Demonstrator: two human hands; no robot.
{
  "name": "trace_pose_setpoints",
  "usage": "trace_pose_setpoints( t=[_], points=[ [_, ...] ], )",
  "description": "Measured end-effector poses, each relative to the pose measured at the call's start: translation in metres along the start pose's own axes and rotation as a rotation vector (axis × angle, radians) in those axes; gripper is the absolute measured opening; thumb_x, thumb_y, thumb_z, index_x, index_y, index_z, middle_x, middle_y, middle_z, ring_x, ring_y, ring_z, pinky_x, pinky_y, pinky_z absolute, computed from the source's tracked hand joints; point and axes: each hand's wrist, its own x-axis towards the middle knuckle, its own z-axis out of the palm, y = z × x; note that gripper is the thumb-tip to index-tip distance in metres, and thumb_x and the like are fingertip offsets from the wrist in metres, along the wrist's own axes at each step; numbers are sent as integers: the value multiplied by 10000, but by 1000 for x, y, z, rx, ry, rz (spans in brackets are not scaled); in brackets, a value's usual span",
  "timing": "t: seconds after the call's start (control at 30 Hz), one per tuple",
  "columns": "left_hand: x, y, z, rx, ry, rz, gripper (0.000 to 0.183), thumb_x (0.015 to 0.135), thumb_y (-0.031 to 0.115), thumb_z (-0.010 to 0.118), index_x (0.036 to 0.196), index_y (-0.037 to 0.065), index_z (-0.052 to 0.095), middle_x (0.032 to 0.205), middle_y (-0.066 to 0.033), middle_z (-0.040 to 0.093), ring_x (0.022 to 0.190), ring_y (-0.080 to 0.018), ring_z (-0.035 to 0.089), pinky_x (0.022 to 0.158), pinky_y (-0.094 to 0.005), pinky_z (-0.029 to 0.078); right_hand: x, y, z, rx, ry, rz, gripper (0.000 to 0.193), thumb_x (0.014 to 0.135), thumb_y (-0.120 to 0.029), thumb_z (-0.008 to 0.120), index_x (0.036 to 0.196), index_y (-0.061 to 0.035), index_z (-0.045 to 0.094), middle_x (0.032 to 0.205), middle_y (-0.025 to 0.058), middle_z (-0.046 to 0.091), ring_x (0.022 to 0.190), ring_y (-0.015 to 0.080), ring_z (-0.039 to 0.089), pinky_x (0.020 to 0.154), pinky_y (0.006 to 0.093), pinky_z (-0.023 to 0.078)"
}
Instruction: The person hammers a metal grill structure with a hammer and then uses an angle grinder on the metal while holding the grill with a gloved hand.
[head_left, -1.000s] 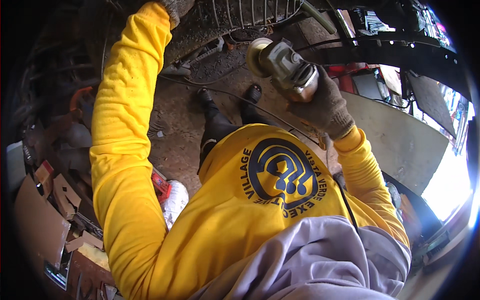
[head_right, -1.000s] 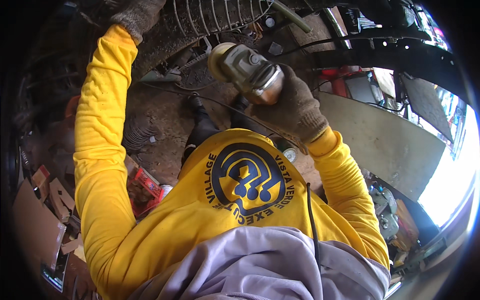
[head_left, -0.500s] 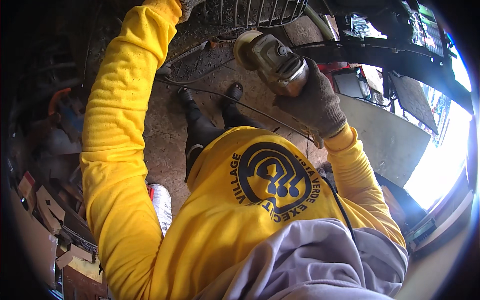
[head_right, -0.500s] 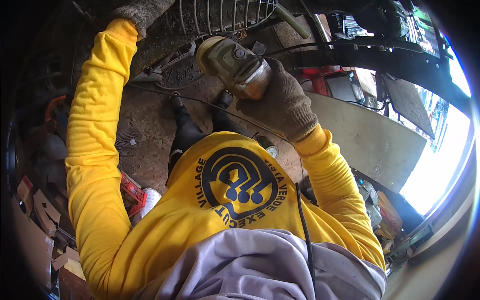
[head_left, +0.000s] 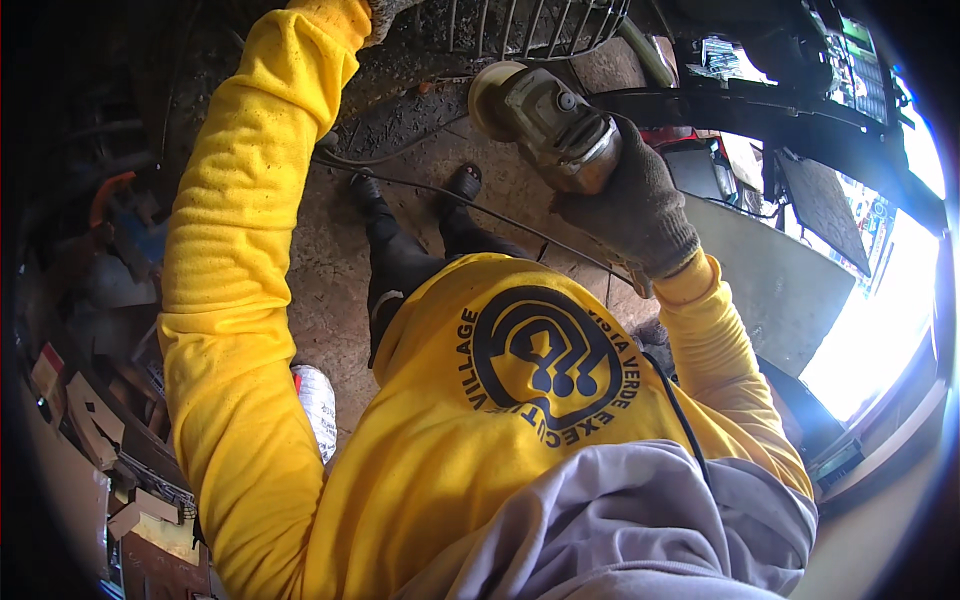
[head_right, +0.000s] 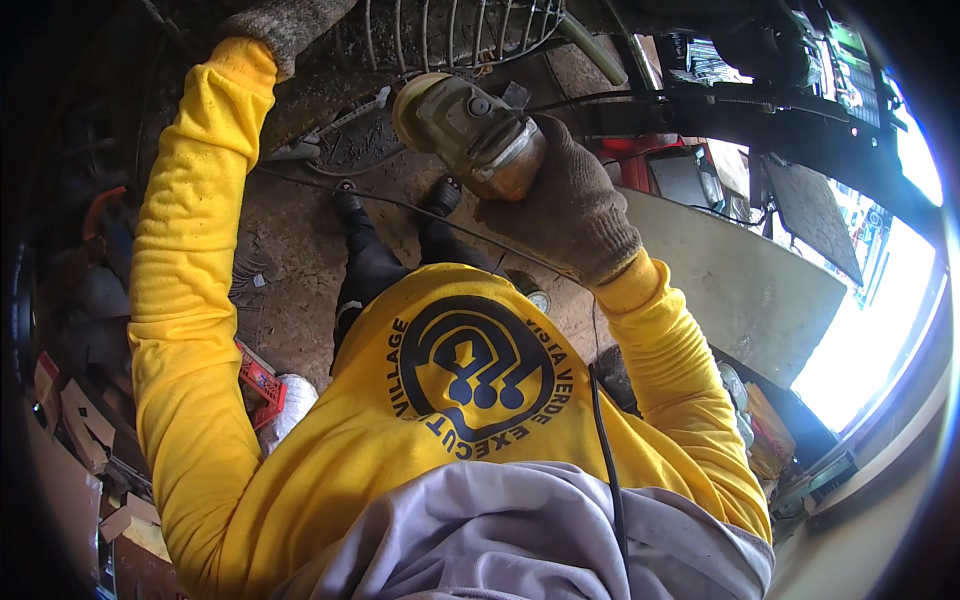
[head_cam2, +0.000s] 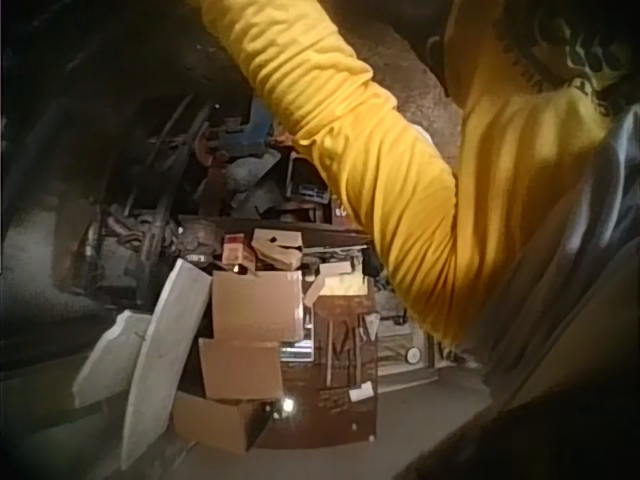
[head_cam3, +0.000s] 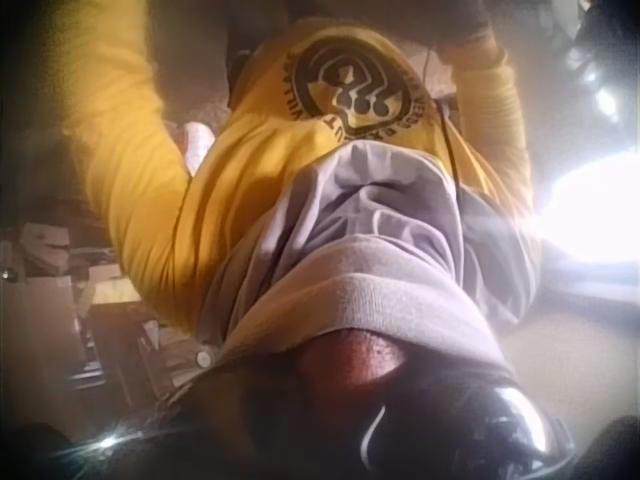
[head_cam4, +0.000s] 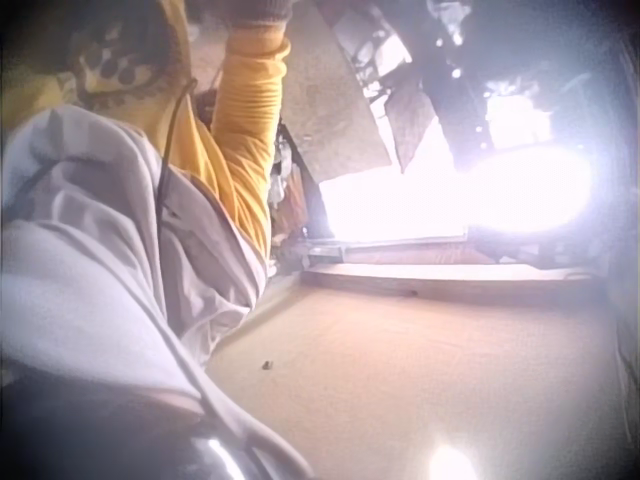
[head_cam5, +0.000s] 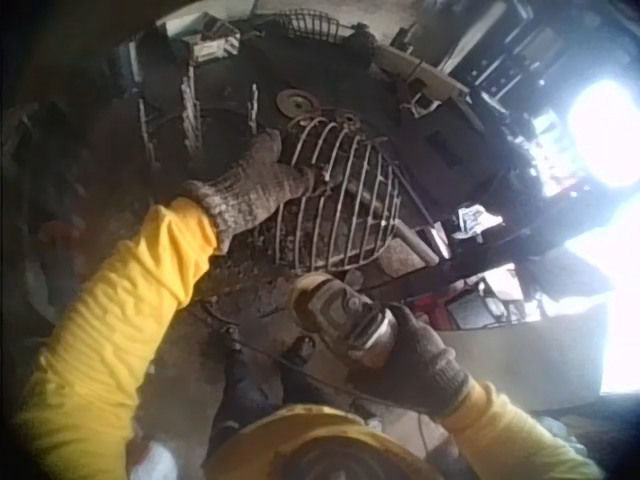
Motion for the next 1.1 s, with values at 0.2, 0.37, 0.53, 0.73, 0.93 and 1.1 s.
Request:
trace_pose_setpoints(
  t=[0.2, 0.37, 0.53, 0.73, 0.93, 1.1],
  points=[
    [17, -27, 14, 69, 215, 27, 897, 854, 267, 737, 1484, -125, 233, 1509, -311, 352, 1421, -393, 333, 1162, -397, 303, 2, -2, -3, -21, -24, 1, 822, 610, -235, 868, 1306, -34, 482, 1151, 191, 658, 1104, 344, 653, 949, 417, 529],
    [8, -12, 10, 12, 156, 19, 899, 855, 267, 733, 1487, -123, 226, 1517, -310, 342, 1428, -388, 324, 1167, -400, 295, 1, -3, -2, -30, -5, -1, 821, 612, -233, 865, 1308, -31, 480, 1154, 192, 658, 1103, 347, 653, 950, 419, 531],
    [13, -23, 12, 101, 225, 17, 902, 859, 296, 724, 1486, -124, 230, 1512, -310, 349, 1420, -390, 337, 1157, -405, 310, 2, -6, -3, -49, -27, 23, 820, 612, -225, 862, 1309, -27, 479, 1159, 190, 657, 1105, 339, 655, 953, 416, 533],
    [6, -13, 9, 13, 103, 38, 940, 861, 345, 716, 1498, -119, 202, 1523, -316, 329, 1434, -407, 309, 1177, -407, 277, 2, -1, -2, -47, -1, -10, 829, 610, -215, 866, 1317, -27, 477, 1173, 193, 652, 1113, 336, 652, 959, 409, 529],
    [26, -46, 8, -46, 21, -8, 979, 852, 333, 745, 1513, -105, 171, 1547, -316, 285, 1457, -400, 268, 1184, -405, 266, 2, -6, -5, -22, -25, -3, 840, 613, -214, 870, 1330, -27, 476, 1190, 187, 648, 1130, 326, 644, 974, 408, 519],
    [16, -34, 11, 42, 173, 83, 991, 843, 346, 760, 1515, -96, 182, 1550, -312, 280, 1468, -391, 250, 1190, -398, 260, 4, -5, -5, -2, -33, -12, 847, 605, -207, 878, 1329, -27, 479, 1199, 180, 647, 1134, 325, 642, 974, 404, 518]
  ],
)
